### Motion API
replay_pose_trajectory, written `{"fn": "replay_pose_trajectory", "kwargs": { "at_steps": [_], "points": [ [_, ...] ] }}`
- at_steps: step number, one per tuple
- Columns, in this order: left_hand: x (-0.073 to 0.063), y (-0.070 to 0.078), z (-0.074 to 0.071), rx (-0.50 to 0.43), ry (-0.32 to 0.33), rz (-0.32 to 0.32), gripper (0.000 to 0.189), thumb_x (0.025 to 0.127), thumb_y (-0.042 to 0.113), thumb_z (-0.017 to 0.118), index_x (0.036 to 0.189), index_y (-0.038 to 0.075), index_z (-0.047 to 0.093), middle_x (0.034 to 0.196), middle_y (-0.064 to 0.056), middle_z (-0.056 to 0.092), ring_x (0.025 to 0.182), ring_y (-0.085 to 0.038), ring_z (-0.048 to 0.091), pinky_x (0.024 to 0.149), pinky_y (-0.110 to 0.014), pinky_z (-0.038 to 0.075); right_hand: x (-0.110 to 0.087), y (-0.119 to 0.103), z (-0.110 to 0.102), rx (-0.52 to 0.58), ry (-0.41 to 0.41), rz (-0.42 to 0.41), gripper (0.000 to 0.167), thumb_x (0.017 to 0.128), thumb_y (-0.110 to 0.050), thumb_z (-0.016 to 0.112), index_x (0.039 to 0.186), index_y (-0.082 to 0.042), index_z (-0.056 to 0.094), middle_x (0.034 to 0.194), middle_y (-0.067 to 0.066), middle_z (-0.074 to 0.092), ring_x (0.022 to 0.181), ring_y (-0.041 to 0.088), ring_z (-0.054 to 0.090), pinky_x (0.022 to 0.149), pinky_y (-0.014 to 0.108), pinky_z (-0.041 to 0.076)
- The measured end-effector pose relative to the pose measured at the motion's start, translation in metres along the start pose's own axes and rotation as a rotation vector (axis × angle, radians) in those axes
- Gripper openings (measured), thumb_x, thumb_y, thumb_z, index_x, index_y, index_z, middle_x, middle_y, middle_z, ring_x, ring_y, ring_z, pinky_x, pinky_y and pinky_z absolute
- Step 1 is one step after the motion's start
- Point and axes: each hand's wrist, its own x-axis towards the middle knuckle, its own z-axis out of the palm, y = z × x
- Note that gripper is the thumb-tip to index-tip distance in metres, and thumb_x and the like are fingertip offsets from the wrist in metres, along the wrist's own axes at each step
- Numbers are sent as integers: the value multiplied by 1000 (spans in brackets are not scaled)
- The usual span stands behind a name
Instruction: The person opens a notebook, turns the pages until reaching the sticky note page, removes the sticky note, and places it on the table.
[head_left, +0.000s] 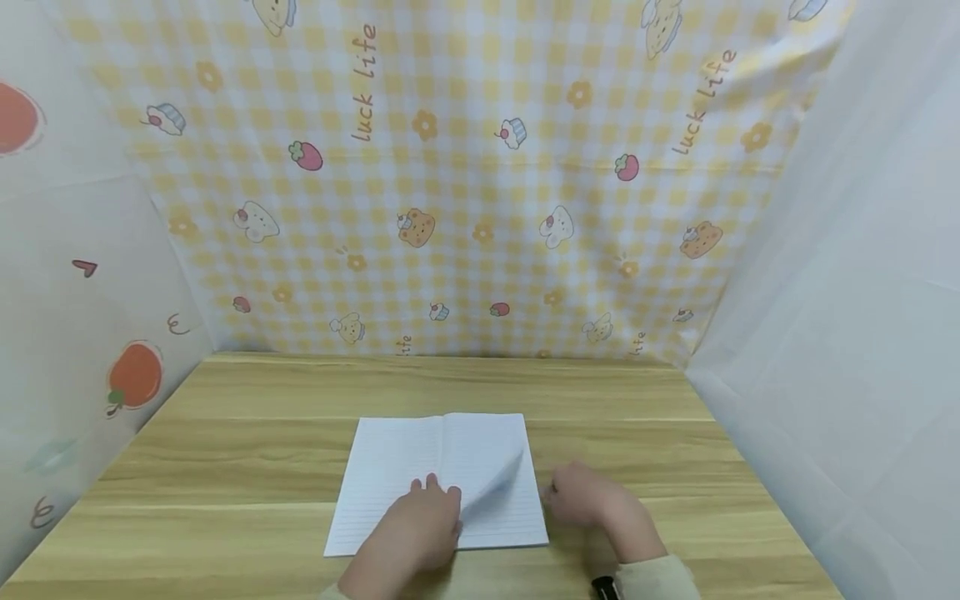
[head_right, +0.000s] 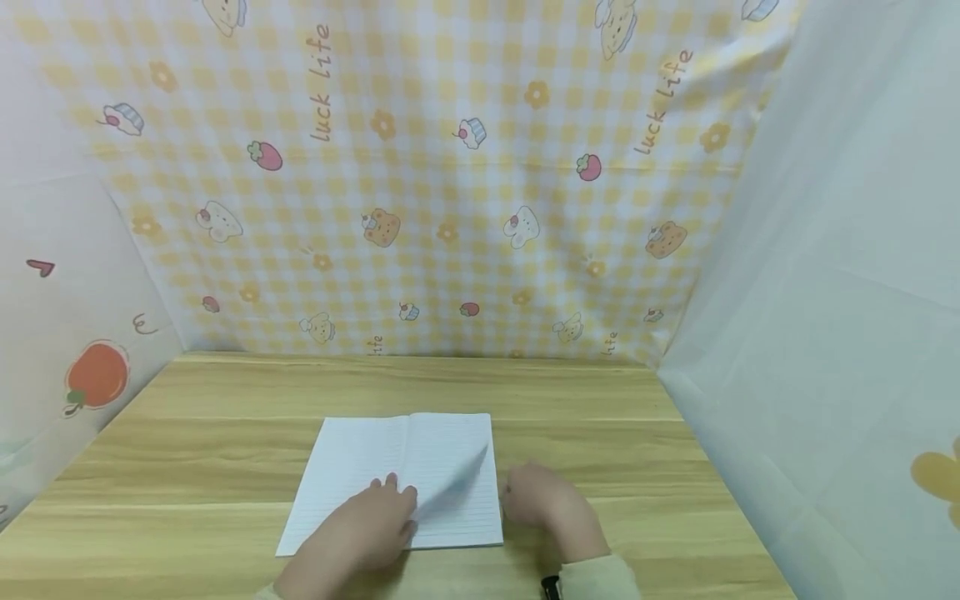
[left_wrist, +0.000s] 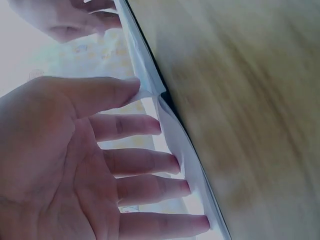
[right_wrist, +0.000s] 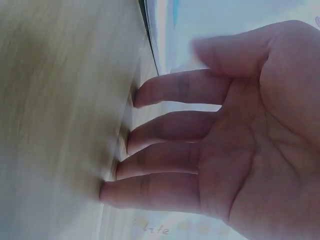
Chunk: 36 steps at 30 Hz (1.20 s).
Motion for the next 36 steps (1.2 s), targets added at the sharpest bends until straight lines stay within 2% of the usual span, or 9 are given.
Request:
{"fn": "replay_pose_trajectory", "kwargs": {
  "at_steps": [6, 8, 10, 14, 17, 20, 27, 31, 36],
  "points": [
    [2, -7, 0, -79, 30, 0, 71, 100, 16, 64, 163, 4, 35, 152, -38, 54, 131, -57, 62, 101, -65, 58, -3, -5, 5, -2, -16, 25, 55, 89, -35, 83, 57, -19, 42, 56, -7, 36, 54, 11, 32, 51, 27, 28],
    [3, -7, 1, -60, 105, -1, 85, 101, 17, 64, 172, 14, 16, 163, -35, 41, 139, -58, 55, 102, -73, 54, -3, -7, 6, -8, -14, 30, 56, 87, -35, 86, 57, -18, 41, 56, -7, 34, 55, 12, 32, 52, 27, 28],
    [4, -8, 2, 88, 229, 42, 95, 99, 15, 71, 173, 25, 11, 172, -29, 30, 148, -56, 46, 104, -81, 47, -3, -9, 6, -9, -13, 39, 55, 86, -32, 87, 59, -16, 42, 57, -5, 35, 56, 13, 32, 53, 28, 28],
    [0, -9, -1, 534, 414, 114, 86, 89, 18, 83, 161, 44, 43, 177, -3, 29, 164, -41, 27, 114, -90, 23, -1, -10, 6, -33, -11, 49, 49, 86, -33, 88, 62, -13, 50, 59, -3, 42, 58, 14, 37, 55, 29, 31],
    [-5, -7, -3, 641, 372, 144, 46, 90, 24, 81, 132, 39, 73, 160, 10, 57, 158, -32, 42, 117, -86, 26, 0, -10, 7, -45, -11, 63, 47, 86, -35, 87, 64, -11, 53, 61, -2, 43, 59, 15, 39, 57, 30, 32],
    [-8, -3, 0, 530, 242, 134, 21, 94, 21, 74, 114, 24, 80, 138, 4, 73, 145, -31, 58, 117, -78, 37, 0, -10, 7, -42, -13, 73, 48, 86, -35, 87, 65, -11, 52, 62, -1, 41, 60, 16, 38, 57, 30, 32],
    [-6, 2, 3, 91, -61, 14, 43, 99, 8, 61, 142, 1, 65, 154, -19, 60, 143, -43, 57, 117, -59, 50, 0, -11, 7, -38, -15, 71, 51, 87, -36, 86, 63, -14, 47, 60, -4, 36, 57, 14, 34, 54, 28, 29],
    [-4, -1, -1, -19, -85, 24, 33, 102, 12, 59, 130, -3, 70, 155, -25, 57, 141, -47, 58, 115, -59, 51, 0, -12, 6, -43, -12, 78, 53, 87, -36, 87, 62, -15, 45, 59, -5, 35, 57, 13, 33, 54, 28, 28],
    [-2, -7, -5, -102, -26, 71, 29, 99, 9, 59, 71, 4, 63, 145, -29, 64, 133, -47, 64, 99, -50, 60, 2, -12, 4, -53, -6, 85, 52, 86, -36, 87, 62, -15, 46, 60, -4, 36, 57, 14, 34, 54, 28, 28]
  ]
}}
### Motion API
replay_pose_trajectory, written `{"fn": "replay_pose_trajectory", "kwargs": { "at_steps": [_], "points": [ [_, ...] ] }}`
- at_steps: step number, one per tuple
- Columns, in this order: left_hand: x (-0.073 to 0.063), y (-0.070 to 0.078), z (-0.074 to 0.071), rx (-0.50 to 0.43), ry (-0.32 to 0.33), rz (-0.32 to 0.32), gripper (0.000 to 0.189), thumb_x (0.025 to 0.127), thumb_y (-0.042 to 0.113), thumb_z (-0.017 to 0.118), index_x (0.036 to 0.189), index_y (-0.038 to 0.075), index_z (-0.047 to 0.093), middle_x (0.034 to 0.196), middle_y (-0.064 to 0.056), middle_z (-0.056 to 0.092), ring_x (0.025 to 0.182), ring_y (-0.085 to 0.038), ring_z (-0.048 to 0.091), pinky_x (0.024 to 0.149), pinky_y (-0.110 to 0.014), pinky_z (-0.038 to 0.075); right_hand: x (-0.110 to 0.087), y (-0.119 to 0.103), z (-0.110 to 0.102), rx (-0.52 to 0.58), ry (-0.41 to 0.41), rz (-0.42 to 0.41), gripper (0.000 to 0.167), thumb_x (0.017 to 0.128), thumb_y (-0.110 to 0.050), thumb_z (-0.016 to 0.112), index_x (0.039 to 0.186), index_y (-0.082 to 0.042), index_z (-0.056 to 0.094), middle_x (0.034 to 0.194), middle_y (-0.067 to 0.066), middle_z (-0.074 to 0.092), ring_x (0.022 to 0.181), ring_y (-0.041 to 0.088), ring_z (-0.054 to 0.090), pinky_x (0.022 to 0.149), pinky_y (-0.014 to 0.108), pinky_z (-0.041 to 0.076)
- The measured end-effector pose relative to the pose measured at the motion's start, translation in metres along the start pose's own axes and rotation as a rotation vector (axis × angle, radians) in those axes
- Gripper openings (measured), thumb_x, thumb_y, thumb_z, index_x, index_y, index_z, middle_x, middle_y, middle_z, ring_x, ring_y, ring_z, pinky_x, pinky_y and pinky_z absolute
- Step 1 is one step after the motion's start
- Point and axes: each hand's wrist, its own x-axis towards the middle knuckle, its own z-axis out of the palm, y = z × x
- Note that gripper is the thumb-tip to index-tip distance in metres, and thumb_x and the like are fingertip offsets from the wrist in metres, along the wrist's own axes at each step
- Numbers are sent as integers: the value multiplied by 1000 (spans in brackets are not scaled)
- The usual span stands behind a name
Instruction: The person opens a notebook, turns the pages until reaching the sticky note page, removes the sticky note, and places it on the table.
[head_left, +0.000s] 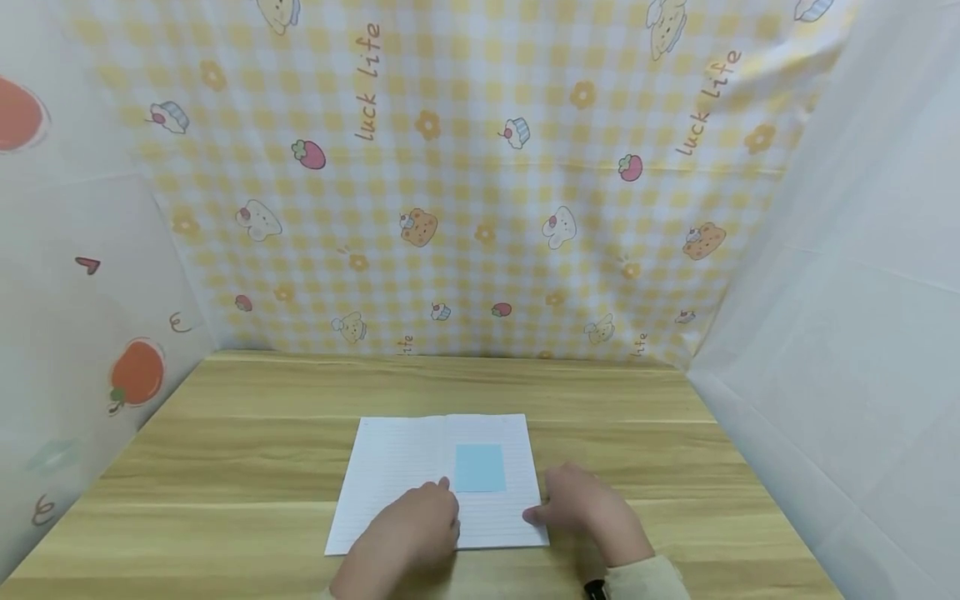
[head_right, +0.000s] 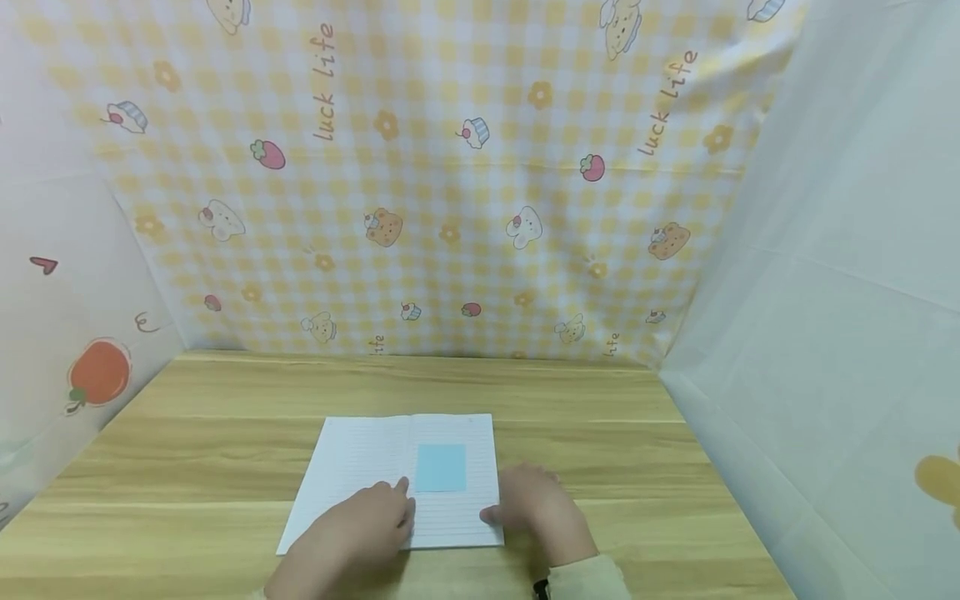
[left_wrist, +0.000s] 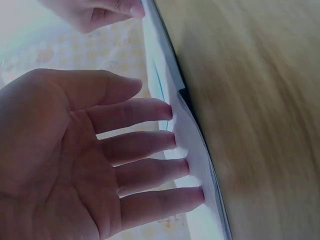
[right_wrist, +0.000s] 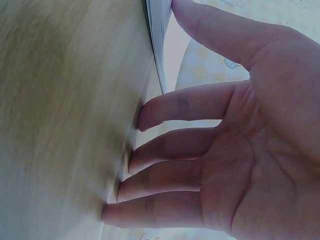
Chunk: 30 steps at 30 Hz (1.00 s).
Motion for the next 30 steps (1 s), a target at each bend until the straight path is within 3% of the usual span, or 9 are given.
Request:
{"fn": "replay_pose_trajectory", "kwargs": {
  "at_steps": [3, 7, 10, 14, 18, 21, 25, 30],
  "points": [
    [1, 0, 1, -28, 12, 1, 36, 97, 8, 59, 61, 9, 54, 144, -30, 64, 130, -48, 67, 89, -48, 58, 1, 0, 0, -9, 2, -2, 53, 86, -37, 87, 61, -15, 45, 59, -4, 36, 56, 13, 34, 53, 28, 28],
    [2, 3, 5, -20, 10, -14, 26, 95, 9, 60, 70, 4, 64, 147, -34, 61, 129, -55, 64, 102, -60, 58, 1, 0, 0, -9, 2, -1, 53, 86, -36, 87, 61, -15, 46, 59, -4, 36, 57, 14, 34, 54, 28, 28],
    [3, 5, 7, -7, 9, -24, 19, 95, 10, 62, 84, -2, 72, 148, -35, 59, 133, -59, 60, 112, -66, 51, 1, 0, -1, -3, 1, 3, 51, 86, -36, 87, 62, -14, 48, 60, -4, 37, 58, 14, 35, 54, 29, 29],
    [4, 6, 6, -5, 11, -30, 21, 95, 11, 62, 92, -5, 75, 147, -34, 60, 133, -57, 60, 113, -66, 50, 1, 0, -1, -5, -6, 7, 49, 87, -36, 87, 65, -12, 51, 62, -3, 40, 59, 15, 37, 56, 30, 31],
    [4, 4, 5, -13, 2, -29, 20, 95, 12, 63, 86, -3, 73, 148, -34, 60, 134, -56, 60, 113, -66, 50, 2, 0, -1, -12, -5, 10, 47, 86, -37, 87, 66, -11, 53, 63, -2, 43, 60, 16, 40, 56, 30, 32],
    [5, 3, 6, -11, -3, -32, 21, 96, 15, 65, 91, -3, 74, 148, -33, 59, 134, -56, 60, 113, -67, 50, 2, 0, 0, -12, -1, 9, 49, 86, -36, 88, 65, -12, 51, 63, -2, 42, 60, 15, 39, 56, 30, 32],
    [6, 4, 8, 8, 8, -43, 35, 95, 25, 72, 109, -8, 74, 147, -34, 60, 133, -56, 61, 111, -66, 51, 2, 0, 0, -7, 2, 10, 51, 85, -36, 88, 63, -14, 48, 62, -3, 39, 58, 14, 37, 55, 29, 30],
    [5, 5, 10, 21, 38, -55, 49, 89, 33, 82, 115, -8, 71, 142, -35, 63, 128, -53, 64, 107, -64, 54, 2, 1, 0, 5, 6, 3, 47, 85, -37, 88, 66, -12, 53, 62, -3, 42, 58, 15, 38, 55, 30, 32]
  ]
}}
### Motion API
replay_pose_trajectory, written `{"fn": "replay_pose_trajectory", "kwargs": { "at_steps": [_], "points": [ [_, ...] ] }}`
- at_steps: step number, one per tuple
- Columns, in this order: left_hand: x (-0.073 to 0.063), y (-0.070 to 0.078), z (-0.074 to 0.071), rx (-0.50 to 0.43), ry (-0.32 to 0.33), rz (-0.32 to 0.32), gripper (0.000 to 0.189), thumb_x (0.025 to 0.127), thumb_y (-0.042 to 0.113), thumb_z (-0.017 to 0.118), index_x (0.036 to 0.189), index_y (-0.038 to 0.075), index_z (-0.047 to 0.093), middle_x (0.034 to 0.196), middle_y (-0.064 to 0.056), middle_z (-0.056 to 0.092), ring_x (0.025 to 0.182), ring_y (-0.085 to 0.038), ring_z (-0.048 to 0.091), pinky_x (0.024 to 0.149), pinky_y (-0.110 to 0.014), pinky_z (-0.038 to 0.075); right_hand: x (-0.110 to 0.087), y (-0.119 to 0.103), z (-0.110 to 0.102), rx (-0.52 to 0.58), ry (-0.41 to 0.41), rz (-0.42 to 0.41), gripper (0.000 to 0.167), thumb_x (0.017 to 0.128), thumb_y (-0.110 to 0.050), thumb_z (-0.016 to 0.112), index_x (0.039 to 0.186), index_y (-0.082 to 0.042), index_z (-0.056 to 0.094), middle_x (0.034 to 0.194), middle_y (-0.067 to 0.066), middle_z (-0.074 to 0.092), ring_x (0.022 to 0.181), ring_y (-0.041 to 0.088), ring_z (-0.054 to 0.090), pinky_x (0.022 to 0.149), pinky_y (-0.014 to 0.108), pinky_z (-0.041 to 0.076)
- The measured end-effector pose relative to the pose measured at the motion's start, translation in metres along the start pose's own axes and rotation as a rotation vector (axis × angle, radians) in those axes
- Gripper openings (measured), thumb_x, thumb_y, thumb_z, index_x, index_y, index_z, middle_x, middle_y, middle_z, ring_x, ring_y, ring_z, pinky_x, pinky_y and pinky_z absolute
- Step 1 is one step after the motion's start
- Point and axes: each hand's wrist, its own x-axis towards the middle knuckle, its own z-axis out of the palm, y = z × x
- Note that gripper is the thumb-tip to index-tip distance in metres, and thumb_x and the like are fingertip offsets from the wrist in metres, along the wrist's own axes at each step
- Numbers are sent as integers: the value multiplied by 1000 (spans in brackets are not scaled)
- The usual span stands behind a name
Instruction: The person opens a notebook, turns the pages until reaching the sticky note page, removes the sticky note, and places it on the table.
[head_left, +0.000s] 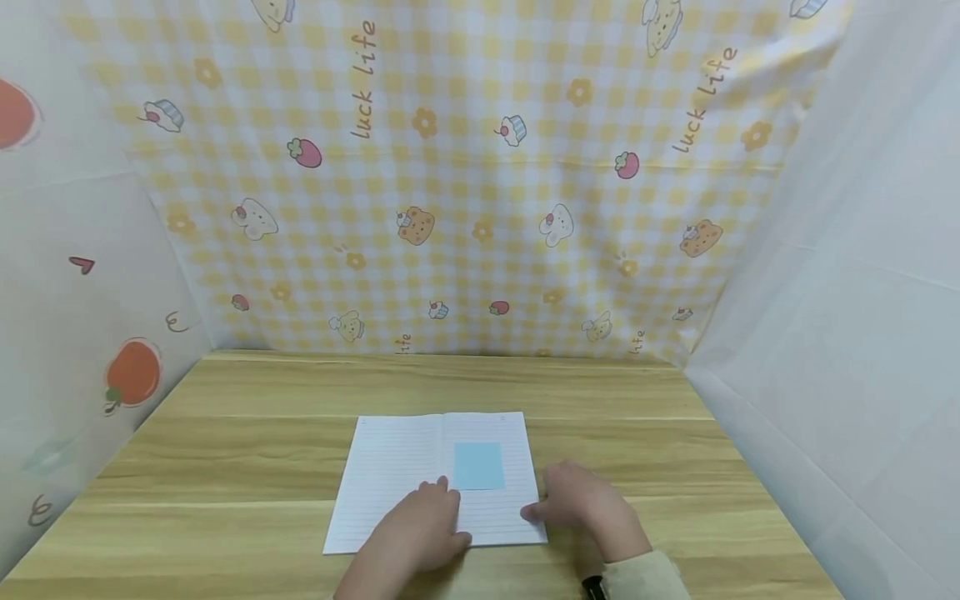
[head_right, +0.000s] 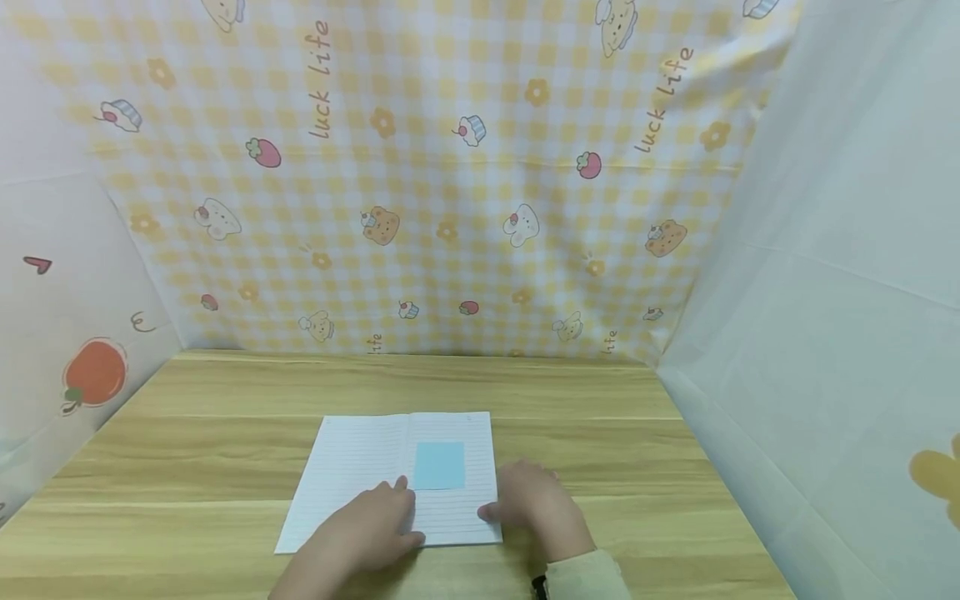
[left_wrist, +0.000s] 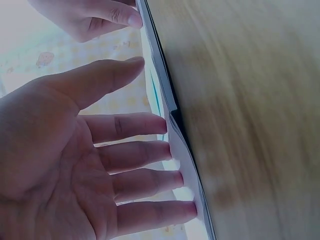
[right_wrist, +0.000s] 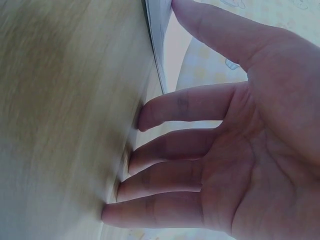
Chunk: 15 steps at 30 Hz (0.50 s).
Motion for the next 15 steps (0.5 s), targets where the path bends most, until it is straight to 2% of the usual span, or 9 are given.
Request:
{"fn": "replay_pose_trajectory", "kwargs": {
  "at_steps": [5, 10, 15],
  "points": [
    [-1, 0, -1, 11, 21, 8, 48, 83, 34, 87, 107, -5, 72, 137, -34, 66, 121, -51, 68, 103, -62, 57, 1, 0, 2, 49, -6, -8, 44, 84, -34, 89, 69, -10, 55, 62, -4, 41, 57, 13, 36, 53, 28, 31],
    [1, 1, 1, 20, 29, 12, 52, 82, 35, 89, 108, -6, 71, 135, -34, 67, 121, -52, 67, 103, -62, 56, 2, -2, -2, 50, -1, 8, 41, 82, -32, 91, 79, -5, 61, 69, 1, 52, 63, 17, 45, 57, 30, 39],
    [3, 1, 3, 33, 43, 19, 54, 81, 35, 90, 109, -7, 71, 132, -33, 68, 118, -51, 68, 101, -62, 58, 6, 0, 2, 12, 26, 9, 43, 80, -34, 93, 75, -5, 61, 68, 2, 55, 63, 17, 47, 58, 32, 41]
  ]
}}
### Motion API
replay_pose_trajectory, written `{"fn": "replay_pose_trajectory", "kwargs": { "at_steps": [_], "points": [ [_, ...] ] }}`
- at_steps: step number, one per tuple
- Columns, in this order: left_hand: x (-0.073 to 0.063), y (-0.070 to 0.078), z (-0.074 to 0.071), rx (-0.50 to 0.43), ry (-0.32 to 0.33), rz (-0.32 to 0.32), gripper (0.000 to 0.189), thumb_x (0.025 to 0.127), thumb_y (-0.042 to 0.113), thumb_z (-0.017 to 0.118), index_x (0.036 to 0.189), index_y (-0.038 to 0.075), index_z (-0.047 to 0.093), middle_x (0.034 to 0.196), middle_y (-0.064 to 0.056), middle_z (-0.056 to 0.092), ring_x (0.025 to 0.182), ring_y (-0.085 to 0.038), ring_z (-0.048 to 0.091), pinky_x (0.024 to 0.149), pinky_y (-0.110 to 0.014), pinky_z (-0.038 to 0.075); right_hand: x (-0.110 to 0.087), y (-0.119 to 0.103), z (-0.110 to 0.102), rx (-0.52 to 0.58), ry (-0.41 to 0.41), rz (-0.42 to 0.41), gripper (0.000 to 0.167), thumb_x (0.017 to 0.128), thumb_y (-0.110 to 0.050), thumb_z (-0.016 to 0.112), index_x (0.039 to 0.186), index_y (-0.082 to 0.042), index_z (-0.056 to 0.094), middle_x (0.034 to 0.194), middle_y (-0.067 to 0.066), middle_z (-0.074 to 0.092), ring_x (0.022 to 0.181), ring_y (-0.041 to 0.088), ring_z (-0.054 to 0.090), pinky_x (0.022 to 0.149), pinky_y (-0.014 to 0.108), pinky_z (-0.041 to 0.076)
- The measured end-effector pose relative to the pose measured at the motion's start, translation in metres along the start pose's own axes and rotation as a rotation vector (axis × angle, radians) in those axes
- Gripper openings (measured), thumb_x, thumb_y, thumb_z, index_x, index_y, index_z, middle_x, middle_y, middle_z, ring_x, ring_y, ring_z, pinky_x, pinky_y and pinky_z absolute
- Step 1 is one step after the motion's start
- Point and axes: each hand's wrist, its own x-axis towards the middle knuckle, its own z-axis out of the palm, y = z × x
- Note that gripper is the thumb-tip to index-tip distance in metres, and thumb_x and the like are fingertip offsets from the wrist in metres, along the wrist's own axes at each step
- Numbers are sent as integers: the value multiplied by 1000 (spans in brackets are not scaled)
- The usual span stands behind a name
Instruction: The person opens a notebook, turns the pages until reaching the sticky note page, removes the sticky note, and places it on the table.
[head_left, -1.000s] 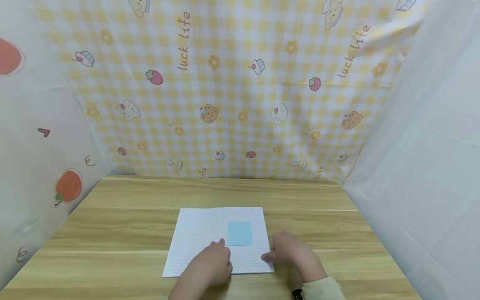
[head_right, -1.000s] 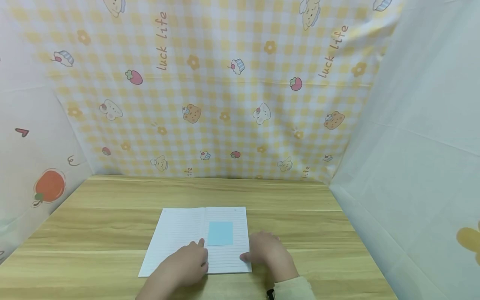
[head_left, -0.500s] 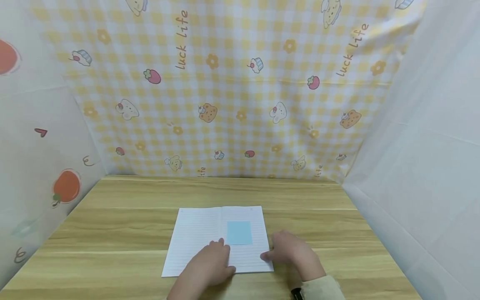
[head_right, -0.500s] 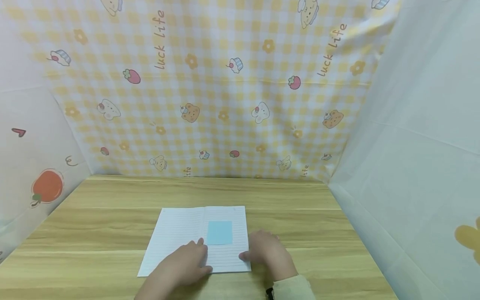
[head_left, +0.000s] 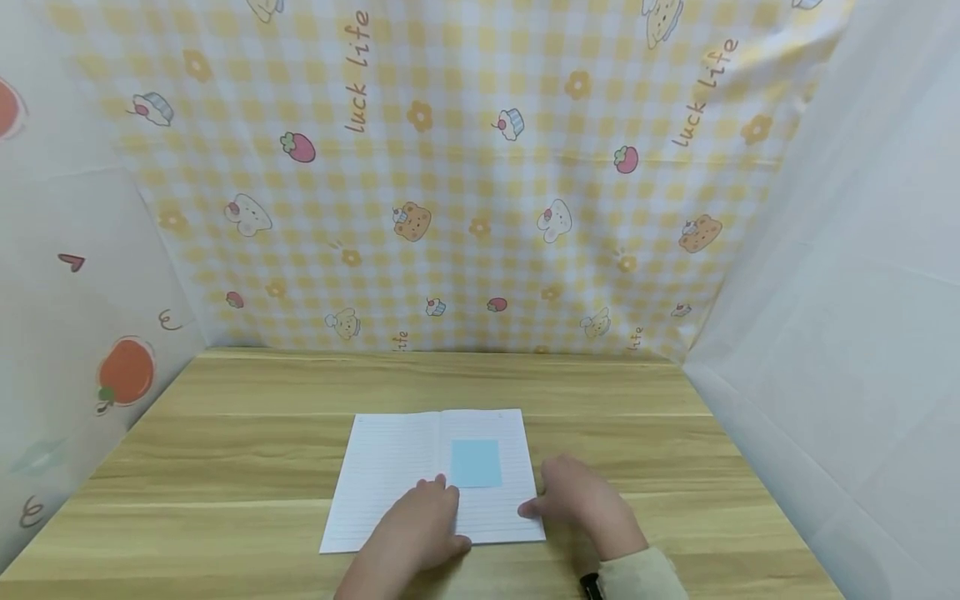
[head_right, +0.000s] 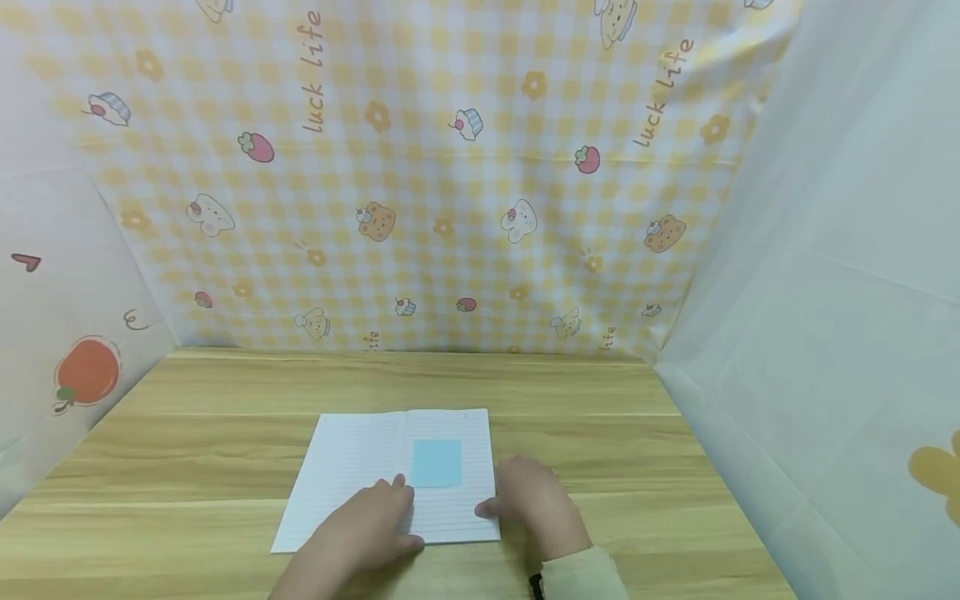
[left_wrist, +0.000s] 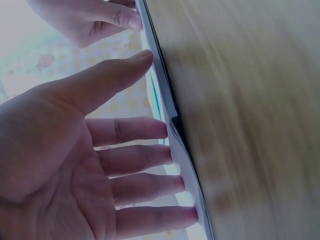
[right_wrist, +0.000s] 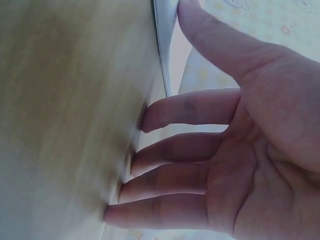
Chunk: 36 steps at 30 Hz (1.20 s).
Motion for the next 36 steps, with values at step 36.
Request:
{"fn": "replay_pose_trajectory", "kwargs": {
  "at_steps": [36],
  "points": [
    [-3, 1, -1, -37, 3, -2, 31, 100, 9, 62, 128, -6, 63, 139, -29, 67, 122, -47, 68, 103, -60, 58, 0, -1, 8, -136, 105, -35, 48, 107, -28, 60, 63, -11, 53, 73, 11, 61, 72, 26, 55, 75, 59, 55]
  ]
}}
